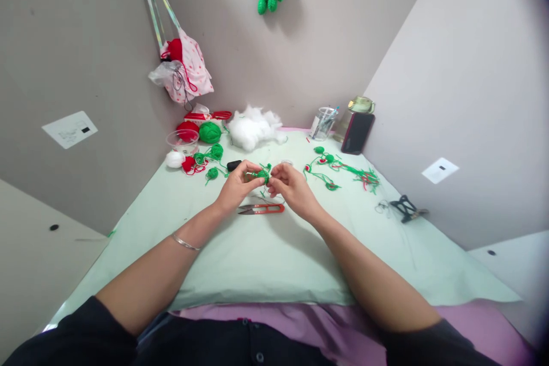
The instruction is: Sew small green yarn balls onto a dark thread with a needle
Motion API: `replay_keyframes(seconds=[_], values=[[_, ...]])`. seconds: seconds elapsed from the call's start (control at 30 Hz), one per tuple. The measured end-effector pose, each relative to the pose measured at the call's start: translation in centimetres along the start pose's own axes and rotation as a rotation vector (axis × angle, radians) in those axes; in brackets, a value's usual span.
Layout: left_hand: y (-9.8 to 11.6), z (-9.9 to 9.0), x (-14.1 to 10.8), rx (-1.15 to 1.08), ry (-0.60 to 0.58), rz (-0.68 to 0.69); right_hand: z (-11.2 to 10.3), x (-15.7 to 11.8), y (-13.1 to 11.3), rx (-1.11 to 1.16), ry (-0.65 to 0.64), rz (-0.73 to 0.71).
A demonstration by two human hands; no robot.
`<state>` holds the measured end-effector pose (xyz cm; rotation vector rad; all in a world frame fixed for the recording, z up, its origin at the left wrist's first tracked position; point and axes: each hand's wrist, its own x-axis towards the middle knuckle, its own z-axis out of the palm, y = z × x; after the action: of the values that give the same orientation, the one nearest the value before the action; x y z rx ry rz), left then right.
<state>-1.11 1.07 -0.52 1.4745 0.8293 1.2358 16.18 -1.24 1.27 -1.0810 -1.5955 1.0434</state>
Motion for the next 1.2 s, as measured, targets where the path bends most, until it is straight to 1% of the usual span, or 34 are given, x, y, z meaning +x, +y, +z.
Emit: replay_keyframes(seconds=[0.07, 0.13, 0.2, 0.23, 0.27, 0.3, 0.37, 0.43, 0.5, 0.53, 0.6, 0.67, 0.73, 0.8, 0.83, 0.87, 0.9, 0.97, 1.03, 1.1, 1.2], values=[[-0.1, 0.1, -0.1, 0.022, -0.037, 0.008, -0.1, -0.2, 0.1, -0.078, -0.013, -0.034], [0.0, 0.2, -0.2, 0.041, -0.077, 0.006, -0.1, -0.3, 0.1, -0.246, -0.015, -0.077], [0.2, 0.2, -0.2, 0.067, -0.094, 0.010, -0.2, -0.4, -0.2, -0.371, 0.018, -0.139], [0.4, 0.2, -0.2, 0.083, -0.094, 0.015, -0.3, -0.4, -0.5, -0.371, 0.040, -0.158], [0.5, 0.1, -0.2, 0.101, -0.091, 0.019, -0.6, -0.3, -0.8, -0.314, 0.052, -0.159], [0.6, -0.1, -0.1, 0.120, -0.087, 0.019, -1.0, -0.2, -1.3, -0.204, 0.054, -0.142], [0.6, -0.4, 0.1, 0.166, -0.089, -0.002, -2.2, -0.1, -2.4, 0.095, 0.034, -0.065], [0.5, -0.9, 0.4, 0.209, -0.101, -0.043, -4.1, 0.0, -3.7, 0.353, 0.039, 0.001], [0.3, -1.3, 0.6, 0.221, -0.105, -0.075, -6.3, 0.1, -4.6, 0.486, 0.113, -0.020], [0.1, -1.5, 0.7, 0.216, -0.100, -0.085, -7.4, 0.1, -5.0, 0.522, 0.163, -0.073], [-0.1, -1.8, 0.9, 0.200, -0.086, -0.098, -9.2, 0.2, -5.3, 0.564, 0.288, -0.258], [-0.3, -2.1, 1.0, 0.198, -0.082, -0.108, -10.7, 0.4, -5.3, 0.559, 0.451, -0.476], [-0.4, -2.3, 1.1, 0.206, -0.088, -0.110, -11.7, 0.6, -5.1, 0.508, 0.632, -0.653], [-0.5, -2.5, 1.1, 0.192, -0.097, -0.113, -12.1, 0.8, -4.8, 0.417, 0.778, -0.752], [-0.5, -2.6, 1.1, 0.167, -0.107, -0.115, -12.1, 0.8, -4.8, 0.376, 0.805, -0.767], [-0.5, -2.6, 1.2, 0.131, -0.124, -0.116, -12.0, 0.9, -4.7, 0.344, 0.797, -0.754], [-0.5, -2.6, 1.2, 0.086, -0.147, -0.115, -11.6, 0.9, -4.7, 0.320, 0.754, -0.714], [-0.5, -2.6, 1.2, -0.004, -0.202, -0.101, -10.4, 0.7, -4.6, 0.254, 0.612, -0.584], [-0.5, -2.5, 1.1, -0.063, -0.234, -0.088, -8.7, 0.3, -4.5, 0.098, 0.479, -0.487], [-0.3, -2.4, 1.0, -0.090, -0.236, -0.092, -6.8, -0.1, -4.3, -0.128, 0.369, -0.464], [-0.1, -2.2, 0.9, -0.103, -0.218, -0.098, -4.3, -0.6, -3.8, -0.460, 0.221, -0.512]])
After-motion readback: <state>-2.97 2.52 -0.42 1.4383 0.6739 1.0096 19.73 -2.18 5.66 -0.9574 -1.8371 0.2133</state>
